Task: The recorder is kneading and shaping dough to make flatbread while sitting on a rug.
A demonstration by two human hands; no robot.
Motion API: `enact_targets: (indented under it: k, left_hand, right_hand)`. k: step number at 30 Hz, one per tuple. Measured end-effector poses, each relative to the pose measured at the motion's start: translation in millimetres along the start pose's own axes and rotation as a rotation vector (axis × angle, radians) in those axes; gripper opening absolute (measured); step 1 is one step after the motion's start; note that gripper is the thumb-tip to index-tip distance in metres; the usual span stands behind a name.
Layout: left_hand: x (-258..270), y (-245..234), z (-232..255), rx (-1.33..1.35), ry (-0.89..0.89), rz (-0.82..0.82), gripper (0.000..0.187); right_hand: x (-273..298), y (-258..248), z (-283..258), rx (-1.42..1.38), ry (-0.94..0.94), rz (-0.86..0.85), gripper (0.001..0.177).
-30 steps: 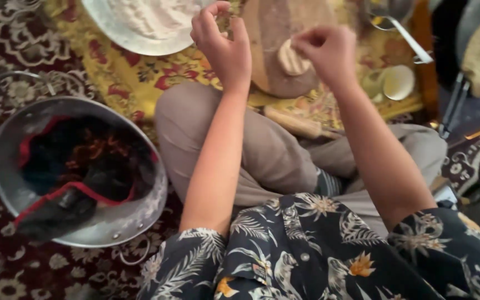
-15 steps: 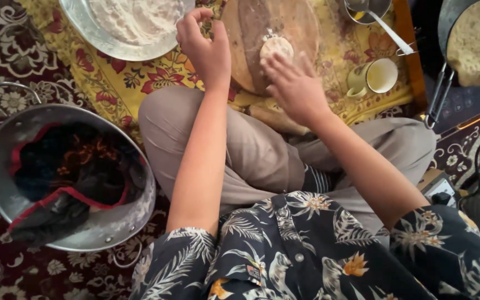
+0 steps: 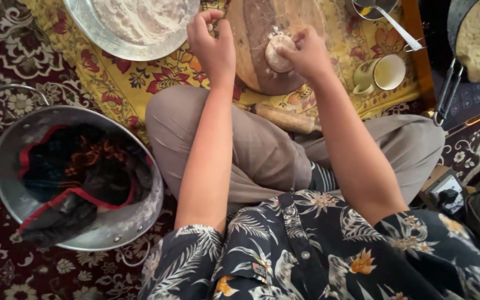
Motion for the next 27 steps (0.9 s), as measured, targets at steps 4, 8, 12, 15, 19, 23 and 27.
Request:
enact_targets:
  k: [4,8,12,15,19,23,27]
  left_hand:
    - [-1,5,-11,0.014,-0.050,-0.018,0.012]
    - [1,5,-10,0.068,-0.115,-0.041,0.011]
    - [2,8,-19,0.064,-0.114,-0.035,0.010]
    - [2,10,-19,0.058,-0.113,-0.043,0.010]
    - [1,9,-14,0.069,-0.150,-0.063,0.010]
    - [2,10,-19,0.052,-0.144,-0.060,0.009]
    - [1,10,-17,0.105,-0.145,-0.090,0.010]
  right_hand:
    - [-4,-4,-15,0.006,-0.134,-0.045,0.048]
    - [-22,6,6,-0.066,-0.064,-0.215,0.046]
    - [-14,-26,-34,-0.091,0.073,-0.380,0.040]
    - [-12,-37,-46,-0.470,0.238,-0.508,0.033]
    - [13,-46,-74,-0.191,-0.281,-0.145,0.025]
    - [57,-30,-88,0.262,-0.577,-0.026,0.034]
    - [59,-3,-88,0.273,-0.636,-0.058,0.073]
Point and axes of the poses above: each hand's wrist, its own x-axis away from the middle knuckle, its own y-axis out of the palm, z = x × y, the point moved 3 cm from there along -x, towards the middle knuckle, and after that the axes turned 1 degree about z, right-handed, at the moved point
